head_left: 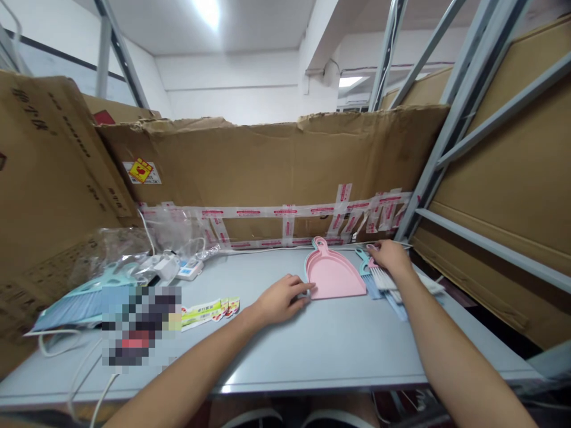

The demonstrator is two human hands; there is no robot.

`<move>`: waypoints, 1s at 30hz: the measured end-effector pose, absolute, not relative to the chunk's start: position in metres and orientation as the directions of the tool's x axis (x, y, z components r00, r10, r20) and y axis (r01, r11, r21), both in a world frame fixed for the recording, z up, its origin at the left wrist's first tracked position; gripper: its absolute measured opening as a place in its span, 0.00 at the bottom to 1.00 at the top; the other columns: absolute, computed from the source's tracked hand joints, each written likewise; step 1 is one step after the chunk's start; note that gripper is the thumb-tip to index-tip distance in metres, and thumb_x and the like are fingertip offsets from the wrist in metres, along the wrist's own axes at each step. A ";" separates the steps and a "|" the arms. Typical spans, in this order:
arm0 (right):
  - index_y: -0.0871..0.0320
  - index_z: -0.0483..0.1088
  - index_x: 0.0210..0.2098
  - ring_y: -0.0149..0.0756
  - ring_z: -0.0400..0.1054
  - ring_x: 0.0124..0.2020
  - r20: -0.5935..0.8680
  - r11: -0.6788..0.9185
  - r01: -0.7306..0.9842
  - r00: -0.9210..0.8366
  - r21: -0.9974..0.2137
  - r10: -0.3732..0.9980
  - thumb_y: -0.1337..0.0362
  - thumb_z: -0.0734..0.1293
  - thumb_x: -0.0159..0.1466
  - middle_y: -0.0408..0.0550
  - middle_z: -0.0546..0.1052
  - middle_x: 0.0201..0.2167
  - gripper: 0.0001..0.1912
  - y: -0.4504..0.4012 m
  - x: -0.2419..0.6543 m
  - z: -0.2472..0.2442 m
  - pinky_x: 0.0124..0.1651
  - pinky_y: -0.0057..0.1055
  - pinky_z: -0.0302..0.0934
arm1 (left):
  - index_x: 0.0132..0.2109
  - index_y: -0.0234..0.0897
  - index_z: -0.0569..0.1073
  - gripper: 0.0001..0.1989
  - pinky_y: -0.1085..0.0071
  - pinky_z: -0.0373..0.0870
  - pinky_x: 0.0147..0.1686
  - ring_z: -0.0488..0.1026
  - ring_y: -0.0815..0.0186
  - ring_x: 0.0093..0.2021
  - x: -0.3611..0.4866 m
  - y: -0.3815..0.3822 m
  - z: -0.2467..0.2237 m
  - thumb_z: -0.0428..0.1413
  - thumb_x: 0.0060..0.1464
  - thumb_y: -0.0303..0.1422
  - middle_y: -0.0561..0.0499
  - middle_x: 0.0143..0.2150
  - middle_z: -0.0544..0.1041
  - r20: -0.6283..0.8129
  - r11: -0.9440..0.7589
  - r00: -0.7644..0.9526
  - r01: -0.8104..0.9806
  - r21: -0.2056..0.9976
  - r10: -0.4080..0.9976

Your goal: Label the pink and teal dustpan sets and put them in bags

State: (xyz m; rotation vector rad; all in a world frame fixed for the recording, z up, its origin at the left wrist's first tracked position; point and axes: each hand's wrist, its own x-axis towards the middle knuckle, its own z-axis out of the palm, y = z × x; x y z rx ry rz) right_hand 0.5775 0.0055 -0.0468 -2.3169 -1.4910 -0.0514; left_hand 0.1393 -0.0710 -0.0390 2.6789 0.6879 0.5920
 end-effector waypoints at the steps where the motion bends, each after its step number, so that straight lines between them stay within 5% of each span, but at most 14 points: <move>1: 0.60 0.87 0.55 0.59 0.84 0.49 0.247 -0.370 0.876 0.449 -0.309 0.859 0.50 0.70 0.71 0.70 0.87 0.48 0.23 0.003 0.576 -0.044 0.51 0.44 0.71 | 0.74 0.43 0.74 0.24 0.56 0.74 0.60 0.75 0.51 0.57 0.139 -0.070 -0.039 0.52 0.76 0.38 0.39 0.56 0.80 0.314 -0.830 0.795 0.381 0.407 0.519; 7: 0.59 0.88 0.54 0.60 0.83 0.45 0.446 -0.282 0.863 0.466 -0.420 0.764 0.49 0.70 0.70 0.67 0.88 0.43 0.24 -0.016 0.571 -0.017 0.50 0.45 0.71 | 0.71 0.42 0.75 0.22 0.55 0.74 0.62 0.76 0.52 0.59 0.138 -0.070 -0.039 0.53 0.76 0.37 0.39 0.58 0.81 0.316 -0.818 0.791 0.366 0.444 0.525; 10: 0.61 0.88 0.53 0.55 0.82 0.42 0.509 -0.091 0.792 0.471 -0.604 0.721 0.48 0.74 0.67 0.62 0.88 0.39 0.26 -0.025 0.562 -0.002 0.47 0.42 0.72 | 0.67 0.42 0.77 0.19 0.55 0.74 0.61 0.76 0.52 0.59 0.139 -0.072 -0.037 0.54 0.75 0.36 0.40 0.58 0.82 0.314 -0.805 0.779 0.374 0.461 0.542; 13: 0.61 0.87 0.55 0.47 0.81 0.37 0.461 0.164 0.530 0.497 -0.832 0.735 0.44 0.78 0.62 0.56 0.89 0.39 0.32 -0.029 0.549 0.007 0.41 0.38 0.73 | 0.60 0.41 0.79 0.15 0.57 0.74 0.59 0.77 0.53 0.57 0.141 -0.074 -0.033 0.54 0.75 0.38 0.42 0.55 0.83 0.306 -0.787 0.769 0.381 0.486 0.561; 16: 0.60 0.86 0.54 0.41 0.79 0.33 0.350 0.276 0.217 0.501 -0.936 0.792 0.42 0.83 0.54 0.53 0.88 0.39 0.37 -0.028 0.533 0.009 0.35 0.34 0.73 | 0.52 0.40 0.80 0.15 0.59 0.74 0.55 0.78 0.55 0.52 0.143 -0.076 -0.030 0.50 0.77 0.41 0.43 0.50 0.84 0.288 -0.765 0.753 0.411 0.496 0.592; 22: 0.58 0.85 0.44 0.37 0.74 0.26 0.127 0.177 -0.101 0.373 -0.979 0.919 0.42 0.88 0.46 0.46 0.84 0.29 0.34 -0.023 0.500 0.001 0.28 0.32 0.70 | 0.37 0.41 0.75 0.24 0.65 0.69 0.42 0.77 0.58 0.37 0.140 -0.075 -0.028 0.45 0.79 0.45 0.47 0.36 0.82 0.225 -0.718 0.707 0.541 0.438 0.671; 30: 0.58 0.83 0.48 0.32 0.71 0.26 0.093 0.090 0.043 0.051 -0.995 0.994 0.42 0.86 0.53 0.44 0.83 0.30 0.33 -0.032 0.449 -0.011 0.26 0.26 0.61 | 0.55 0.44 0.72 0.14 0.65 0.64 0.36 0.78 0.56 0.34 0.138 -0.073 -0.028 0.44 0.77 0.42 0.51 0.33 0.82 0.240 -0.568 0.538 0.603 0.560 0.808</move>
